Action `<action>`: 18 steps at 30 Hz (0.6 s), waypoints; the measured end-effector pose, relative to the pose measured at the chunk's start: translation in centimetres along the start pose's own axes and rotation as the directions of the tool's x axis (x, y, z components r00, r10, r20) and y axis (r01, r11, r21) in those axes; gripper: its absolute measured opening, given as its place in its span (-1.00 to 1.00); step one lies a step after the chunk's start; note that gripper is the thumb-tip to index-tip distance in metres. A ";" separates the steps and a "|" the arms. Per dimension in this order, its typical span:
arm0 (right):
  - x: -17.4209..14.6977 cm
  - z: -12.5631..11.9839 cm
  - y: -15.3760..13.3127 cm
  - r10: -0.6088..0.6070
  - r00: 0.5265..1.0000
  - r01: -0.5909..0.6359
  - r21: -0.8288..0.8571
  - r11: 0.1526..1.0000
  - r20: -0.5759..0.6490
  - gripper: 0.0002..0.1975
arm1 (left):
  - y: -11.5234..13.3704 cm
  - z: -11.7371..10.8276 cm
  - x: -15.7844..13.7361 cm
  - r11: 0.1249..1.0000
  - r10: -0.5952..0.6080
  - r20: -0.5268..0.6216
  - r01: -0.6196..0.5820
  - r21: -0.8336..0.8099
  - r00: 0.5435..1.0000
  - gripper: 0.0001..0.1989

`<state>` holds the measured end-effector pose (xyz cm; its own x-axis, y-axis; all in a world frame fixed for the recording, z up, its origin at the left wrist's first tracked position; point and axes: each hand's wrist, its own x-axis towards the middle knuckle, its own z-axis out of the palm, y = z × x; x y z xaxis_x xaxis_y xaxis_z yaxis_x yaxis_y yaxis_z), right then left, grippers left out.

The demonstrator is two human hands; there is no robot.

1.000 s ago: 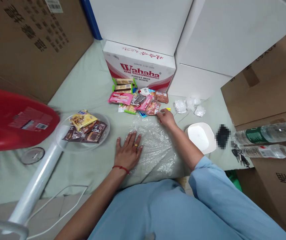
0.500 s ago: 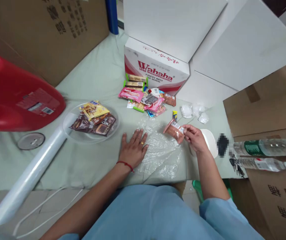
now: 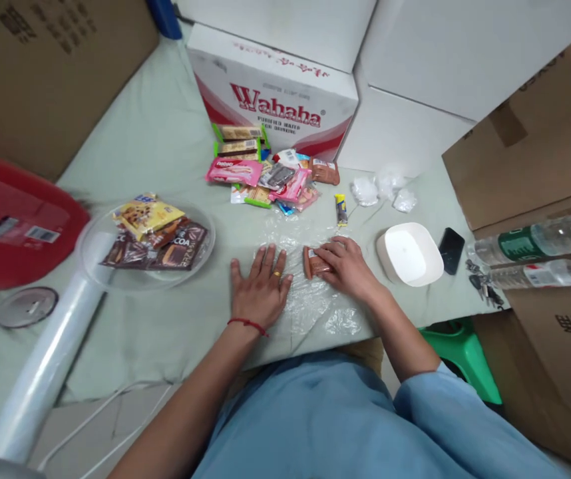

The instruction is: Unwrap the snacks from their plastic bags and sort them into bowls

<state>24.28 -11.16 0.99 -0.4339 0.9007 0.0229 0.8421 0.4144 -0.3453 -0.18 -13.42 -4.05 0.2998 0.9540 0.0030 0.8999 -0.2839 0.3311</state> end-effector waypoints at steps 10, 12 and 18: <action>-0.7 1.9 -1.4 -0.035 0.998 0.039 0.083 0.996 -0.056 -0.46 | 0.0 0.0 0.0 1.000 -0.008 -0.007 0.008 0.010 1.000 -0.40; -1.1 2.8 -1.9 -0.033 0.999 0.034 0.082 0.996 -0.018 -0.43 | -0.3 0.0 0.0 1.000 -0.016 -0.004 0.016 -0.016 1.000 -0.40; -7.3 1.9 -1.5 -0.137 0.952 0.202 0.226 0.953 -0.272 -0.46 | -2.6 -1.0 -1.1 0.945 -0.096 -0.098 0.060 -0.322 0.991 -0.38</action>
<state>25.55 -18.62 -0.39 -0.4413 0.8366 0.3246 0.6428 0.5472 -0.5361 -3.17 -13.58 -4.01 0.1797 0.9817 0.0637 0.7663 -0.1803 0.6167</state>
